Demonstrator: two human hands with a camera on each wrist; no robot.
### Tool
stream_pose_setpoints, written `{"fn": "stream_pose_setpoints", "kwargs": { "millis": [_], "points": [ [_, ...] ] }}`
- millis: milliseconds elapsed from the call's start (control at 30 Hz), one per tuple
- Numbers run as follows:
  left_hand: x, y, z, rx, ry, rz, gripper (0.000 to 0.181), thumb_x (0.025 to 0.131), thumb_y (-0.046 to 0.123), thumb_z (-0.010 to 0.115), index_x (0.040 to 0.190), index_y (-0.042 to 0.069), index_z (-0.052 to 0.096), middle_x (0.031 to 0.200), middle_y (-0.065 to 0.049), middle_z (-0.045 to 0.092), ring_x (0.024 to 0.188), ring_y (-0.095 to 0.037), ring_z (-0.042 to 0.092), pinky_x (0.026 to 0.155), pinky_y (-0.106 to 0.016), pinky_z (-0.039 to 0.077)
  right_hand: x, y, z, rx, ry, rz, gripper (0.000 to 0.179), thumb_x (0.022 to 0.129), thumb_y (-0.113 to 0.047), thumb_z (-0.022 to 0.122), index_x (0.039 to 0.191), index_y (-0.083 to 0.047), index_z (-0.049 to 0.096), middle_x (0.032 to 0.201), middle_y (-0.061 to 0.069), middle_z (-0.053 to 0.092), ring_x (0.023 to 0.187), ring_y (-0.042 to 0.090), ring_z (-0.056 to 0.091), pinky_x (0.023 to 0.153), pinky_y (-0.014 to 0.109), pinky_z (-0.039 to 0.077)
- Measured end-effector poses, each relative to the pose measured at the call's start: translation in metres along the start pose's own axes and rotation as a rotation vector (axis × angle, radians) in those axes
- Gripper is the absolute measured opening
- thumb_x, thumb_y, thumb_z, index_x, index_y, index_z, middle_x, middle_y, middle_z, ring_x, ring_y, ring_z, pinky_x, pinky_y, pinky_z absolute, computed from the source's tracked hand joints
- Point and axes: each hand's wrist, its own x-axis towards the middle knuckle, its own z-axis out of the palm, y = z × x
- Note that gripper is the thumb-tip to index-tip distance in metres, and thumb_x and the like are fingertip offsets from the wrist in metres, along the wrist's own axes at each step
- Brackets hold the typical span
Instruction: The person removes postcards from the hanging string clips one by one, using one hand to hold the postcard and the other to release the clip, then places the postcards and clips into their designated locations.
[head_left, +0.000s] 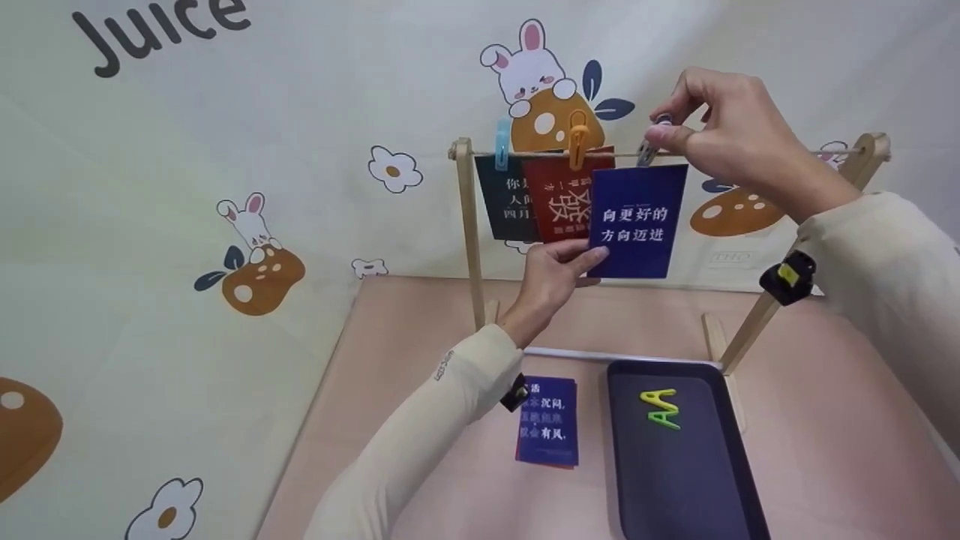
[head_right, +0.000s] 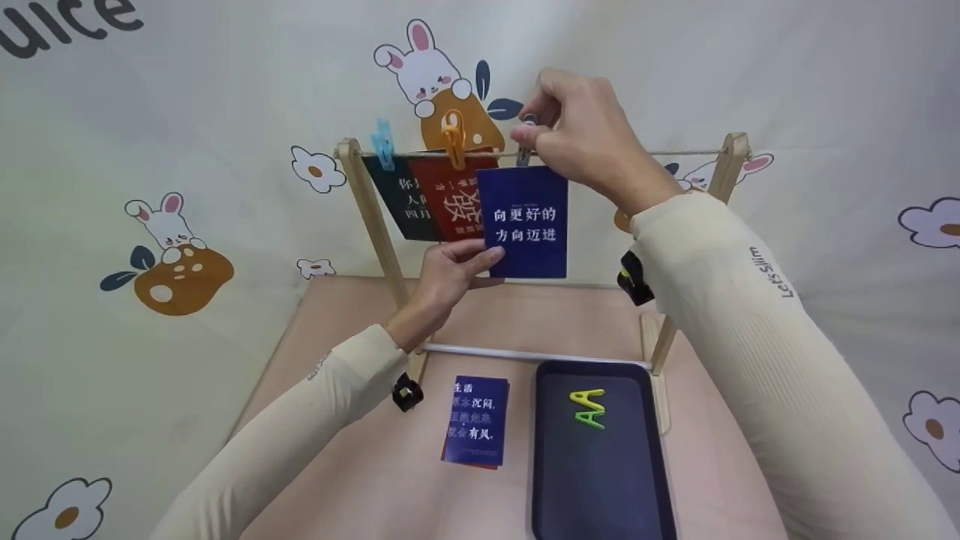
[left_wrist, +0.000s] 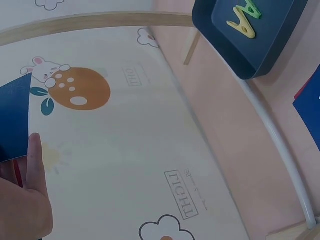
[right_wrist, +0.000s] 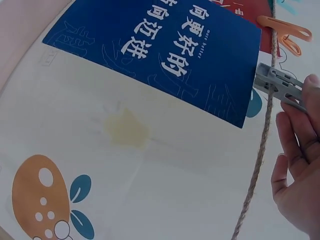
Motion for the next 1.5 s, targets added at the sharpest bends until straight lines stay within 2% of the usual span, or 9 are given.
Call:
{"fn": "stream_pose_setpoints", "kwargs": {
  "millis": [133, 233, 367, 567, 767, 900, 1100, 1400, 1500],
  "points": [
    [-0.007, -0.002, -0.001, -0.015, 0.009, -0.025, 0.026, 0.089, 0.011, 0.075, 0.112, 0.000, 0.075, 0.109, -0.016, 0.076, 0.094, -0.018, 0.075, 0.075, -0.030, 0.064, -0.004, 0.004, -0.004, 0.035, 0.027, -0.015, 0.023, 0.099, -0.038, 0.061, 0.107, -0.017, 0.062, 0.113, -0.004, 0.063, 0.080, 0.016, 0.048, 0.069, 0.026, 0.040],
    [-0.013, -0.003, -0.003, -0.020, 0.013, -0.052, 0.027, 0.089, 0.013, 0.075, 0.113, 0.002, 0.075, 0.109, -0.014, 0.076, 0.094, -0.019, 0.075, 0.075, -0.030, 0.064, -0.007, 0.007, -0.006, 0.055, 0.049, -0.034, 0.021, 0.099, -0.036, 0.061, 0.110, -0.017, 0.063, 0.103, -0.014, 0.057, 0.082, 0.016, 0.047, 0.068, 0.024, 0.040],
    [-0.020, -0.006, -0.008, -0.040, 0.016, -0.077, 0.027, 0.089, 0.014, 0.075, 0.114, 0.003, 0.075, 0.111, -0.012, 0.076, 0.096, -0.021, 0.076, 0.076, -0.030, 0.064, -0.009, 0.007, -0.007, 0.084, 0.070, -0.048, 0.019, 0.100, -0.033, 0.061, 0.111, -0.017, 0.063, 0.104, -0.016, 0.056, 0.086, 0.013, 0.049, 0.072, 0.023, 0.040],
    [-0.030, -0.008, -0.015, -0.034, 0.009, -0.090, 0.028, 0.090, 0.014, 0.074, 0.115, 0.002, 0.074, 0.111, -0.014, 0.076, 0.097, -0.022, 0.076, 0.077, -0.030, 0.064, -0.014, 0.010, -0.008, 0.163, 0.107, -0.079, 0.011, 0.100, -0.024, 0.061, 0.110, -0.019, 0.063, 0.104, -0.016, 0.057, 0.084, 0.012, 0.050, 0.073, 0.020, 0.041],
    [-0.042, -0.010, -0.022, -0.027, 0.021, -0.130, 0.029, 0.090, 0.017, 0.075, 0.115, 0.002, 0.074, 0.112, -0.013, 0.076, 0.099, -0.021, 0.075, 0.078, -0.030, 0.064, -0.029, 0.022, -0.002, 0.283, 0.129, -0.116, 0.024, 0.099, -0.013, 0.062, 0.123, -0.013, 0.061, 0.103, -0.012, 0.061, 0.084, 0.007, 0.059, 0.070, 0.008, 0.049],
    [-0.048, -0.011, -0.028, -0.006, 0.044, -0.146, 0.030, 0.090, 0.018, 0.074, 0.116, 0.003, 0.074, 0.113, -0.012, 0.076, 0.099, -0.021, 0.075, 0.078, -0.029, 0.064, -0.043, 0.032, 0.005, 0.411, 0.120, -0.158, 0.033, 0.096, -0.004, 0.063, 0.130, -0.005, 0.061, 0.100, -0.001, 0.065, 0.075, 0.008, 0.066, 0.062, 0.015, 0.058],
    [-0.060, -0.018, -0.037, 0.056, 0.052, -0.136, 0.029, 0.090, 0.016, 0.074, 0.115, 0.002, 0.074, 0.110, -0.014, 0.076, 0.093, -0.021, 0.076, 0.075, -0.029, 0.064, -0.063, 0.044, 0.020, 0.475, 0.080, -0.182, 0.042, 0.096, -0.002, 0.063, 0.137, -0.003, 0.055, 0.107, 0.003, 0.066, 0.079, 0.008, 0.073, 0.070, 0.023, 0.061],
    [-0.080, -0.043, -0.025, 0.087, 0.035, -0.111, 0.027, 0.090, 0.018, 0.075, 0.113, 0.004, 0.075, 0.104, -0.012, 0.078, 0.087, -0.019, 0.077, 0.074, -0.033, 0.064, -0.080, 0.060, 0.044, 0.708, 0.048, -0.215, 0.034, 0.093, 0.004, 0.065, 0.126, 0.003, 0.058, 0.115, 0.003, 0.073, 0.093, 0.011, 0.075, 0.068, 0.027, 0.062],
    [-0.085, -0.050, -0.021, 0.097, 0.039, -0.116, 0.027, 0.090, 0.018, 0.074, 0.112, 0.004, 0.075, 0.103, -0.013, 0.078, 0.085, -0.019, 0.077, 0.070, -0.030, 0.064, -0.086, 0.062, 0.051, 0.644, 0.061, -0.184, 0.032, 0.094, 0.001, 0.065, 0.125, 0.004, 0.058, 0.115, -0.003, 0.074, 0.093, 0.010, 0.075, 0.069, 0.026, 0.062]
  ]
}}
